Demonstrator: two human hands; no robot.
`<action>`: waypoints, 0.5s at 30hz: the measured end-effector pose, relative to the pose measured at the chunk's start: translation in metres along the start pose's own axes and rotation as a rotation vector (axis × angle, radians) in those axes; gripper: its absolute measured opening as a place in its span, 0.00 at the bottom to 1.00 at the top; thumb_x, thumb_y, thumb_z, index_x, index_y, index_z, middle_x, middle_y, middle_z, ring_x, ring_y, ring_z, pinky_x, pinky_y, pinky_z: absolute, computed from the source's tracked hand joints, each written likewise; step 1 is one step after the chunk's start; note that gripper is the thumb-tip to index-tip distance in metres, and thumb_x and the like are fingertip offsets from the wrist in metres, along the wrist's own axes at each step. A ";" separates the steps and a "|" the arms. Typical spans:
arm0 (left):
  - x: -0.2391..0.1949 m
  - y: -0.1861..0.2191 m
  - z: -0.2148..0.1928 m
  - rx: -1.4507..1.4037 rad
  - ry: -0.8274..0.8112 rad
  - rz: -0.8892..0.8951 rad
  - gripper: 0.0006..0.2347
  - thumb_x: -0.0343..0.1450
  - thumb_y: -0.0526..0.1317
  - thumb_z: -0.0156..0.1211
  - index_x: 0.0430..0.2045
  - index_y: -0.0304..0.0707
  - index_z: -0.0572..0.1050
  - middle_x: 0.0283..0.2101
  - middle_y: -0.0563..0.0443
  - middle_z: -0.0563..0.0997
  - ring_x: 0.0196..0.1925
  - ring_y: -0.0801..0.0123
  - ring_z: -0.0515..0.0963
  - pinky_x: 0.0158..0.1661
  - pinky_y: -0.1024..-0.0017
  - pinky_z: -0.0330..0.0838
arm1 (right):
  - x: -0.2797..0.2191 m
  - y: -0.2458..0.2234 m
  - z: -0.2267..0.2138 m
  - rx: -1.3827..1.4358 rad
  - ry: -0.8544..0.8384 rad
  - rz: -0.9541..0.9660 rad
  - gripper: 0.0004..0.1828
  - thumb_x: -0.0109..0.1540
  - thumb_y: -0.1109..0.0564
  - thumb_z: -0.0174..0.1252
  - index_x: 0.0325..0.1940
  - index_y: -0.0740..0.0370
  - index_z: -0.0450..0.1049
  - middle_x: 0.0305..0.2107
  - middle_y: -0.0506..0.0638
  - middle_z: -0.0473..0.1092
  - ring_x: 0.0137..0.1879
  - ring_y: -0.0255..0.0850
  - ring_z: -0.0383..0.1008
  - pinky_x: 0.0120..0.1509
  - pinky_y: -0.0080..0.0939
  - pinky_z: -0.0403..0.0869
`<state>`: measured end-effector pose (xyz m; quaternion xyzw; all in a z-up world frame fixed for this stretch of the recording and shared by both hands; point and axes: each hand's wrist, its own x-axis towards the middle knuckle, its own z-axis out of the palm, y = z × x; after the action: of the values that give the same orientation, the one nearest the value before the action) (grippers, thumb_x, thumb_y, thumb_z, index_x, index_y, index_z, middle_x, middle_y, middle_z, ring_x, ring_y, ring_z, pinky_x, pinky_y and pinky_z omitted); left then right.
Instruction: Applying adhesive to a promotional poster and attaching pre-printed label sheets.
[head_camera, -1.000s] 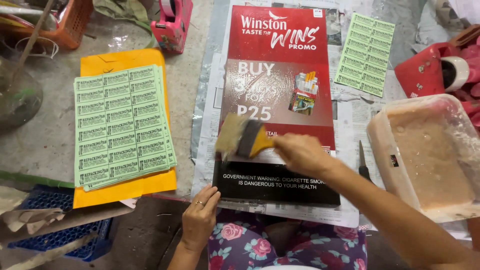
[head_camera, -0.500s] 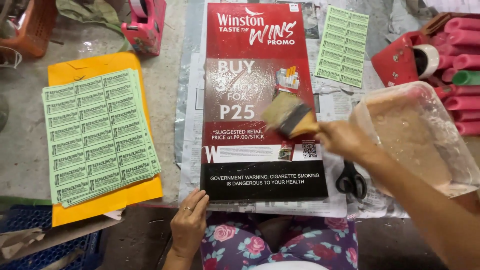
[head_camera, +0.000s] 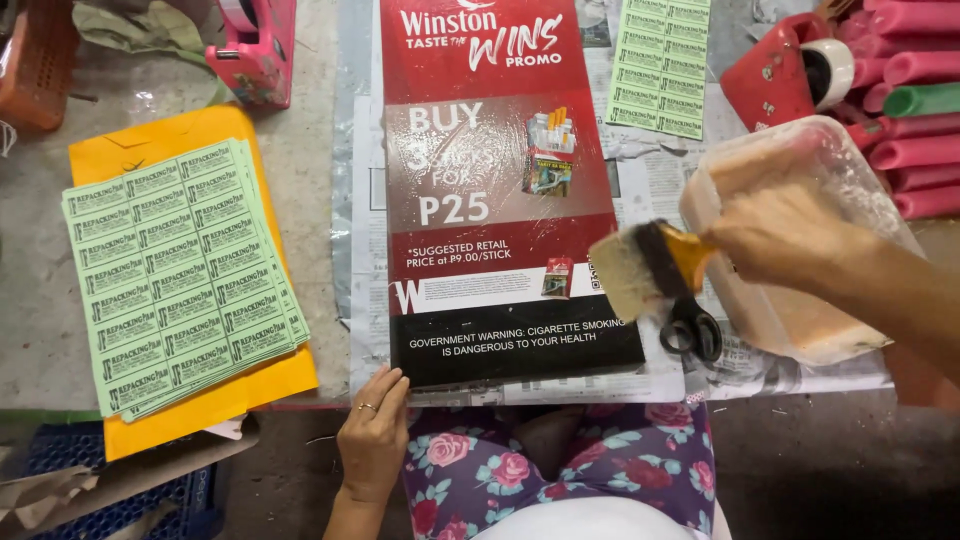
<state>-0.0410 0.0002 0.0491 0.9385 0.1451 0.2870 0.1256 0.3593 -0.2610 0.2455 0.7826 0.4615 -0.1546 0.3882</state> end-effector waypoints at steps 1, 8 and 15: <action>0.001 0.001 0.000 -0.001 0.002 0.002 0.09 0.67 0.27 0.67 0.41 0.30 0.82 0.49 0.43 0.84 0.53 0.56 0.83 0.55 0.67 0.80 | 0.001 -0.001 -0.006 0.000 0.000 0.003 0.27 0.64 0.67 0.54 0.62 0.38 0.71 0.18 0.36 0.67 0.17 0.26 0.66 0.17 0.25 0.65; 0.000 0.000 0.000 -0.023 -0.002 0.010 0.09 0.69 0.27 0.65 0.41 0.29 0.82 0.49 0.43 0.83 0.54 0.56 0.83 0.55 0.66 0.79 | 0.003 -0.038 -0.022 0.282 -0.204 -0.068 0.14 0.68 0.52 0.48 0.50 0.33 0.77 0.33 0.36 0.75 0.34 0.33 0.73 0.31 0.36 0.64; -0.001 -0.002 0.001 -0.007 0.002 0.019 0.08 0.69 0.28 0.65 0.41 0.30 0.82 0.49 0.43 0.83 0.53 0.56 0.83 0.55 0.65 0.79 | -0.004 -0.025 0.004 0.137 -0.174 -0.045 0.16 0.70 0.54 0.45 0.50 0.35 0.77 0.24 0.36 0.71 0.27 0.32 0.68 0.29 0.36 0.60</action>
<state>-0.0421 0.0015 0.0469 0.9391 0.1353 0.2897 0.1258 0.3370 -0.2594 0.2337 0.7803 0.4318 -0.2619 0.3688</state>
